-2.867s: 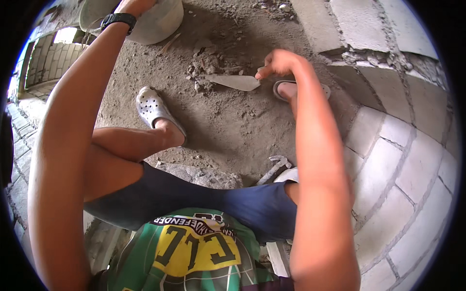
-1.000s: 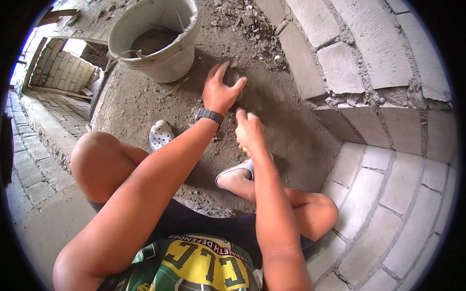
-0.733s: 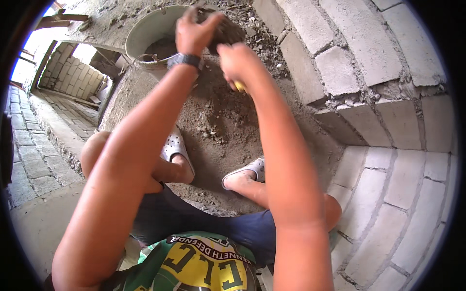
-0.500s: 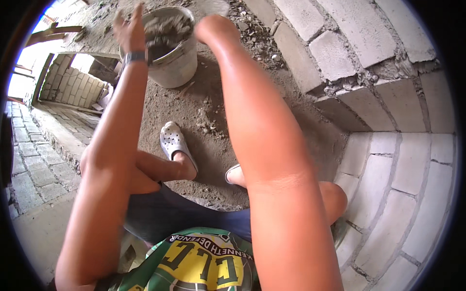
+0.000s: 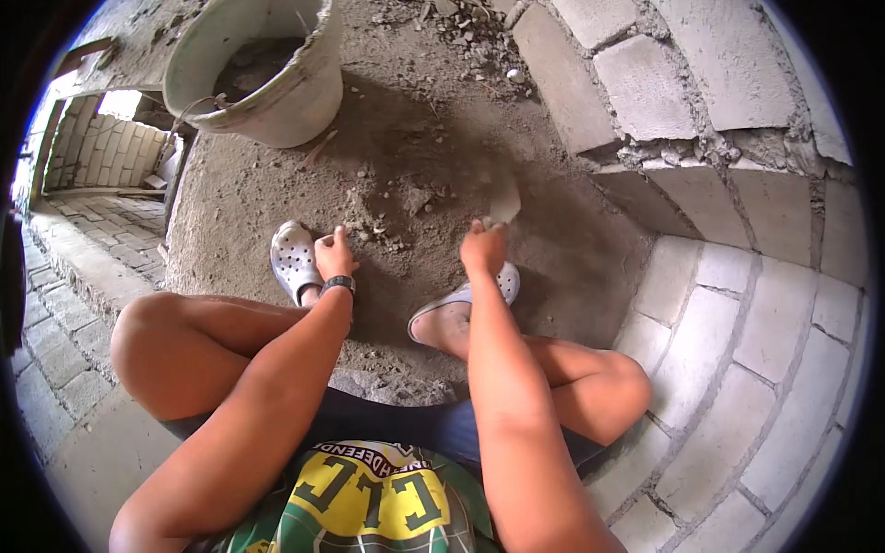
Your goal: The person spreads and levels the cement mixture on the floor using a trowel and their hands.
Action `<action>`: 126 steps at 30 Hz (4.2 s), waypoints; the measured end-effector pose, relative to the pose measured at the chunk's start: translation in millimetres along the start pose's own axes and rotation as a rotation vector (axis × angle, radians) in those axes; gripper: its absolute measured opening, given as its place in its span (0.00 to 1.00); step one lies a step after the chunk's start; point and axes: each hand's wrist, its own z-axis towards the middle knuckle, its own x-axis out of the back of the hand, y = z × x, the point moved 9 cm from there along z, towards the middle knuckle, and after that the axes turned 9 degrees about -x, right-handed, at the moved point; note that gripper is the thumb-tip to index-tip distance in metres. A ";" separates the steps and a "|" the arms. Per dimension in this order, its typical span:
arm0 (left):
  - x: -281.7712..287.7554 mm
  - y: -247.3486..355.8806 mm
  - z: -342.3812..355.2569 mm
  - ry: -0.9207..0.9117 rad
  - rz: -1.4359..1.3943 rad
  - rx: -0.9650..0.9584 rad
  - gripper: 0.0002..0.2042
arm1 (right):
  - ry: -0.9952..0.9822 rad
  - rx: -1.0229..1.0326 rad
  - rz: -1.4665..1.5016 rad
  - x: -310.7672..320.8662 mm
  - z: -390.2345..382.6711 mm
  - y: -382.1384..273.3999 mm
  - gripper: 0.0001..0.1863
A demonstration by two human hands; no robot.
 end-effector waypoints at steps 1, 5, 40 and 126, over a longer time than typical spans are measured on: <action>-32.0 8.4 -27.6 -0.094 -0.072 0.090 0.28 | 0.002 -0.064 -0.059 7.4 11.5 20.3 0.27; -39.8 17.3 24.6 -0.016 -0.085 0.036 0.27 | -0.194 -0.005 -0.080 -59.6 -43.5 -47.7 0.26; 88.2 441.3 -65.7 0.321 -0.484 -1.441 0.19 | -0.244 0.393 -0.368 2.1 56.9 -102.9 0.30; 73.8 456.3 -30.7 -0.047 0.595 -1.613 0.27 | -0.445 0.971 -0.411 -92.4 -23.8 -263.0 0.37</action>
